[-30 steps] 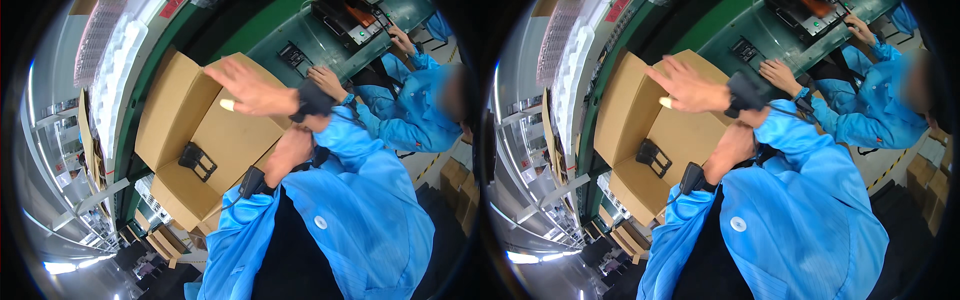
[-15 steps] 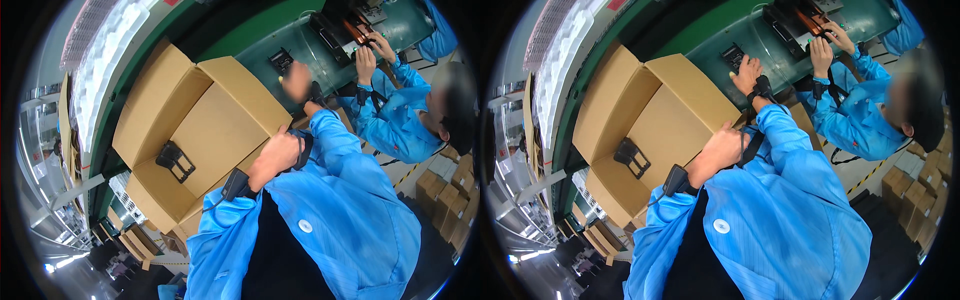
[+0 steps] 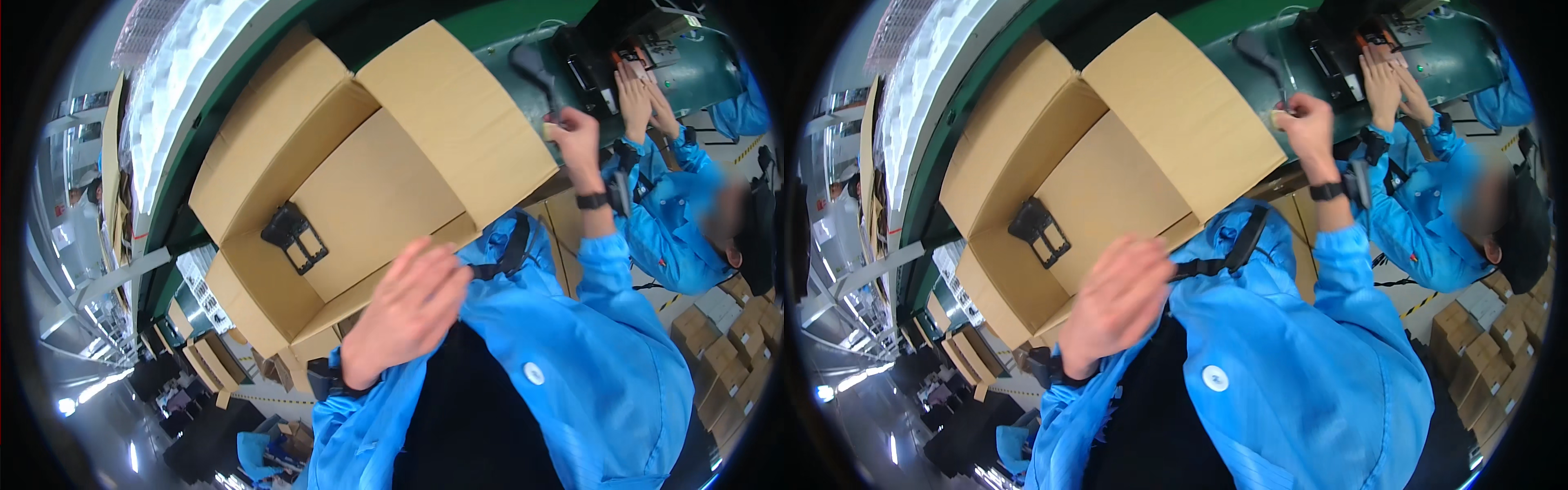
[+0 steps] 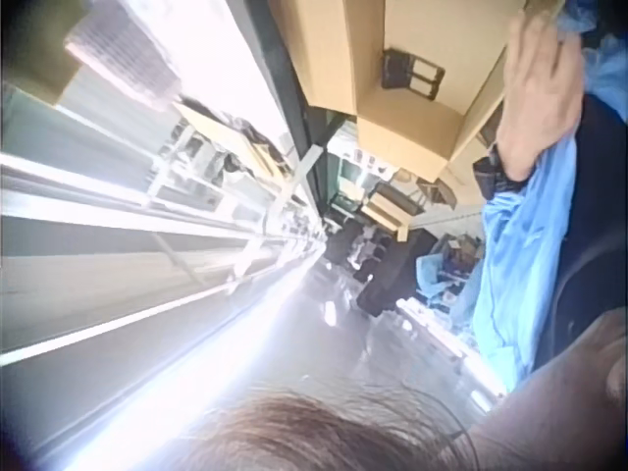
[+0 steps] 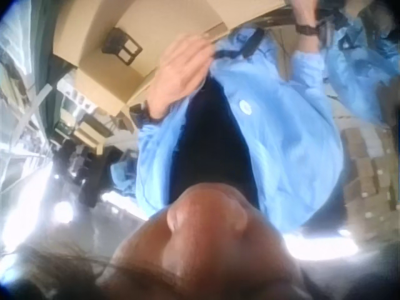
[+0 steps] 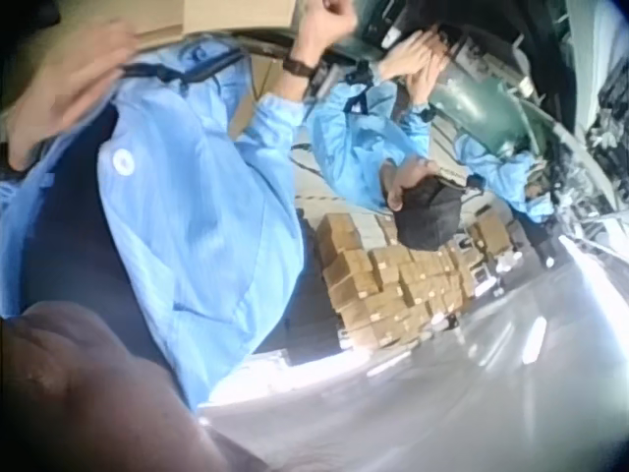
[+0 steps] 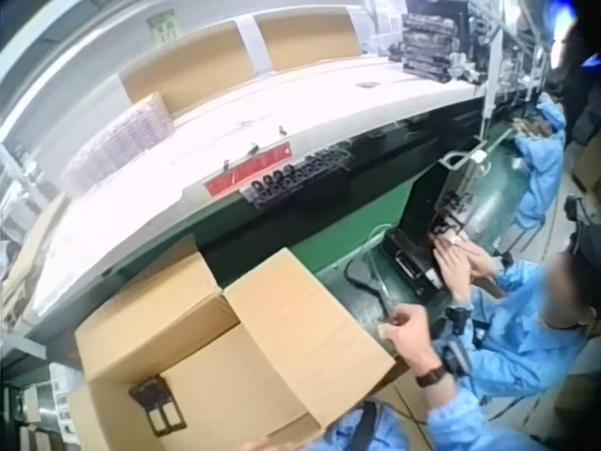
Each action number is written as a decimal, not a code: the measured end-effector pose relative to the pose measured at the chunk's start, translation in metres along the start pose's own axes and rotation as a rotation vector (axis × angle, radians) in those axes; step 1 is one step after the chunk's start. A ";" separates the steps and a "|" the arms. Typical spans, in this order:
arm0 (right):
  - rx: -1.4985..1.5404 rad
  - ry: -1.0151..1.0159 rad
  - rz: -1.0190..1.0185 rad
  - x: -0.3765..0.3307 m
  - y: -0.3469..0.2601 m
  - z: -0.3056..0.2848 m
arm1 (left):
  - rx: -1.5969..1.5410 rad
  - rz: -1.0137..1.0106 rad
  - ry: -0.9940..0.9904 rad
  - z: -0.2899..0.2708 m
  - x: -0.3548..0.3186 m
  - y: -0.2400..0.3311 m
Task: Packing black plastic electronic housing components into a cardboard box on an assembly line.
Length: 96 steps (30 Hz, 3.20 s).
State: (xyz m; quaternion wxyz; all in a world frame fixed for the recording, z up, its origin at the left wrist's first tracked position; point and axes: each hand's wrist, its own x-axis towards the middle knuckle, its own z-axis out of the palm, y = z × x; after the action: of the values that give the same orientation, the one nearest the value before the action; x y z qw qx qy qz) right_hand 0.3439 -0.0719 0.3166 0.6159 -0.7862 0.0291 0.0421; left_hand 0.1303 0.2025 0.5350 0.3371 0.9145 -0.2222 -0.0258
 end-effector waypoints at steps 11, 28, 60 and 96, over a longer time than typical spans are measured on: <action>-0.090 -0.600 -0.889 -0.118 -0.184 0.049 | 0.586 -0.062 0.123 -0.069 0.027 0.018; -0.164 -0.567 -1.004 -0.122 -0.202 0.055 | 0.505 0.073 0.416 -0.056 -0.002 -0.010; 0.124 -0.731 -0.877 -0.120 -0.190 0.062 | 0.288 0.103 0.604 -0.055 -0.015 0.004; 0.238 -1.011 -0.458 -0.112 -0.174 0.084 | -0.320 -0.136 0.814 -0.040 -0.049 -0.023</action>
State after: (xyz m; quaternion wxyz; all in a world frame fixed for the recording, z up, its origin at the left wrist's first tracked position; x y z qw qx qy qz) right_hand 0.2465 0.0511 0.4761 0.6308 -0.5799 -0.4361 0.2750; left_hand 0.1033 0.2631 0.5466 0.5319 0.7991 -0.0038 0.2804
